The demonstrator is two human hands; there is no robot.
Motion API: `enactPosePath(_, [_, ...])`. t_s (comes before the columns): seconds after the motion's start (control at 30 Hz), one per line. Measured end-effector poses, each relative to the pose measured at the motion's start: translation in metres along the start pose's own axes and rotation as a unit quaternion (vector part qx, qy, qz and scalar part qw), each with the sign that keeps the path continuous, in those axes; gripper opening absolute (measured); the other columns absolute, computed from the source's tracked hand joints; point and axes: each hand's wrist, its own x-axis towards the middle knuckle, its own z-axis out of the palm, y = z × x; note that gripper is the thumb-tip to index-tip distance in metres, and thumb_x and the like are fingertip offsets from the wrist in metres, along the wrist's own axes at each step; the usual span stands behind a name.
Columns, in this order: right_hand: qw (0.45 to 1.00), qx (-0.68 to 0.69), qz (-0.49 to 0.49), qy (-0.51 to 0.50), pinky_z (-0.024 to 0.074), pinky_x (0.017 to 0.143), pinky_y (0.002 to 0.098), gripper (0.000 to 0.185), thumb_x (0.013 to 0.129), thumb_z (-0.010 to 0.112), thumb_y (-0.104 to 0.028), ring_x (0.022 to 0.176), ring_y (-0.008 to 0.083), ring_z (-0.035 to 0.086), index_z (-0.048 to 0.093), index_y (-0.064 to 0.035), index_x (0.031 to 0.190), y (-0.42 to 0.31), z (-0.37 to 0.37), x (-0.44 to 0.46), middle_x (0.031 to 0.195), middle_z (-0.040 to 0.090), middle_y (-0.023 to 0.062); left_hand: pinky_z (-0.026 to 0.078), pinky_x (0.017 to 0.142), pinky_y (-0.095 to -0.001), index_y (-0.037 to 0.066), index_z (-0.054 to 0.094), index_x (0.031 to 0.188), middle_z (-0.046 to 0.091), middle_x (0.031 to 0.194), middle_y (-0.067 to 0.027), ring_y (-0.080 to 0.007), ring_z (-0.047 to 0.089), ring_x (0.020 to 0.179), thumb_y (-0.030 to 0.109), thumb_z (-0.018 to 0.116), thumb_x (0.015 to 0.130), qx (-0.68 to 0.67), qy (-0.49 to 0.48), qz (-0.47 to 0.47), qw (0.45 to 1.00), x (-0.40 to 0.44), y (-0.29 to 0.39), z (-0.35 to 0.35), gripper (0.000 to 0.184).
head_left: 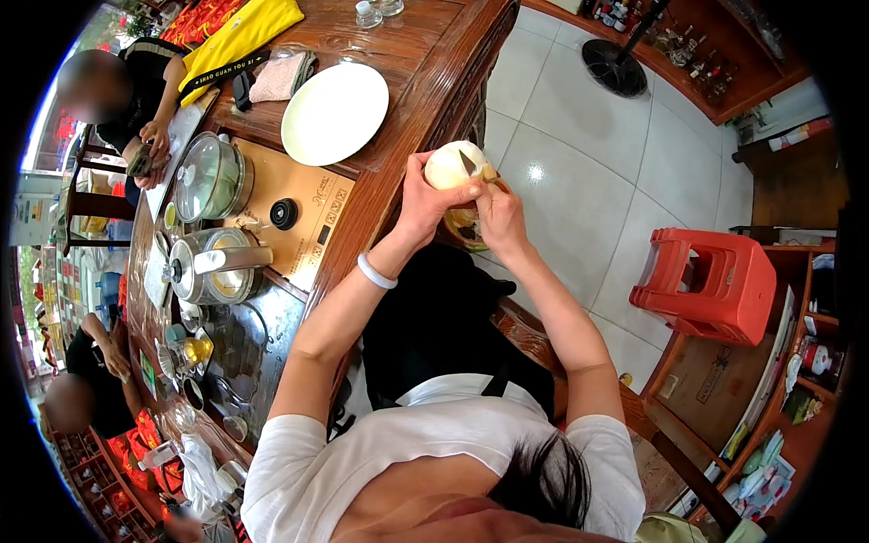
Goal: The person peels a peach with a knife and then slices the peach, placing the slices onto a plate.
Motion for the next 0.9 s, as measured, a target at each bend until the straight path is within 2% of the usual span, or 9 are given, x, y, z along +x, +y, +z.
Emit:
enactPosePath(0.07, [1.000, -0.015, 0.008, -0.002, 0.0409, 0.046, 0.0428, 0.048, 0.093, 0.043, -0.036, 0.053, 0.0385, 0.055, 0.052, 0.0023, 0.064, -0.003, -0.002, 0.001, 0.054, 0.051, 0.0221, 0.051, 0.081, -0.0329, 0.000, 0.031, 0.111, 0.048, 0.105, -0.0129, -0.0188, 0.054, 0.094, 0.006, 0.078, 0.065, 0.011, -0.005, 0.005, 1.000, 0.001, 0.001, -0.001, 0.066])
enactPosePath(0.13, [0.999, -0.028, 0.015, -0.003, 0.0415, 0.048, 0.0426, 0.048, 0.093, 0.043, -0.035, 0.054, 0.0381, 0.056, 0.054, 0.0027, 0.066, -0.007, -0.009, 0.004, 0.055, 0.052, 0.0223, 0.051, 0.082, -0.0344, 0.000, 0.032, 0.112, 0.048, 0.110, -0.0136, -0.0219, 0.055, 0.096, 0.008, 0.072, 0.071, -0.108, -0.033, -0.040, 0.993, 0.003, 0.003, -0.006, 0.058])
enactPosePath(0.23, [0.996, 0.047, 0.073, -0.024, 0.0349, 0.044, 0.0336, 0.049, 0.094, 0.041, -0.040, 0.044, 0.0160, 0.042, 0.055, 0.0020, 0.072, -0.007, -0.019, 0.008, 0.046, 0.043, 0.0090, 0.049, 0.084, -0.0353, 0.000, 0.031, 0.121, 0.048, 0.114, -0.0137, -0.0241, 0.055, 0.099, 0.009, 0.068, 0.074, -0.168, -0.084, -0.095, 0.978, 0.007, 0.009, -0.014, 0.059])
enactPosePath(0.33, [0.997, 0.014, 0.071, -0.020, 0.0374, 0.045, 0.0340, 0.050, 0.093, 0.041, -0.041, 0.044, 0.0180, 0.048, 0.056, 0.0019, 0.072, -0.006, -0.022, 0.012, 0.048, 0.045, 0.0097, 0.047, 0.087, -0.0346, 0.000, 0.032, 0.126, 0.050, 0.114, -0.0122, -0.0232, 0.055, 0.101, 0.005, 0.068, 0.072, -0.157, -0.083, -0.035, 0.984, 0.010, 0.004, -0.013, 0.065])
enactPosePath(0.43, [0.994, -0.067, 0.063, -0.055, 0.0397, 0.045, 0.0344, 0.050, 0.093, 0.040, -0.041, 0.045, 0.0214, 0.053, 0.057, 0.0021, 0.075, -0.001, -0.018, 0.010, 0.049, 0.048, 0.0120, 0.046, 0.088, -0.0340, 0.000, 0.031, 0.129, 0.052, 0.111, -0.0103, -0.0210, 0.055, 0.101, 0.002, 0.069, 0.070, -0.149, -0.123, -0.074, 0.978, 0.010, 0.005, -0.015, 0.071])
enactPosePath(0.67, [0.992, 0.011, 0.107, -0.071, 0.0436, 0.049, 0.0356, 0.051, 0.092, 0.042, -0.043, 0.049, 0.0268, 0.058, 0.058, 0.0040, 0.080, -0.007, -0.018, 0.007, 0.054, 0.054, 0.0160, 0.046, 0.088, -0.0329, 0.000, 0.035, 0.124, 0.051, 0.111, -0.0093, -0.0190, 0.053, 0.102, 0.000, 0.074, 0.063, -0.079, -0.080, -0.022, 0.993, 0.006, 0.006, -0.010, 0.073])
enactPosePath(0.73, [0.992, 0.021, 0.114, -0.044, 0.0432, 0.053, 0.0445, 0.059, 0.088, 0.042, -0.050, 0.058, 0.0387, 0.057, 0.057, 0.0046, 0.073, -0.008, -0.019, 0.010, 0.057, 0.054, 0.0230, 0.045, 0.090, -0.0336, 0.000, 0.033, 0.126, 0.048, 0.116, -0.0110, -0.0207, 0.051, 0.105, 0.003, 0.078, 0.059, -0.033, -0.045, 0.022, 0.998, 0.005, 0.002, -0.008, 0.081])
enactPosePath(0.83, [0.987, -0.074, 0.118, -0.081, 0.0452, 0.055, 0.0378, 0.054, 0.092, 0.042, -0.044, 0.059, 0.0340, 0.060, 0.058, 0.0057, 0.082, -0.012, -0.020, 0.012, 0.062, 0.057, 0.0207, 0.046, 0.089, -0.0327, 0.001, 0.030, 0.128, 0.045, 0.117, -0.0109, -0.0204, 0.049, 0.106, 0.003, 0.081, 0.056, 0.035, -0.030, 0.050, 0.998, 0.005, -0.002, -0.008, 0.088])
enactPosePath(0.9, [0.989, -0.067, 0.110, -0.070, 0.0444, 0.054, 0.0415, 0.055, 0.090, 0.043, -0.045, 0.059, 0.0368, 0.059, 0.057, 0.0059, 0.075, -0.010, -0.017, 0.012, 0.061, 0.056, 0.0229, 0.046, 0.089, -0.0325, 0.001, 0.030, 0.128, 0.046, 0.117, -0.0106, -0.0201, 0.049, 0.106, 0.003, 0.081, 0.055, 0.042, -0.023, 0.060, 0.997, 0.005, -0.004, -0.007, 0.089])
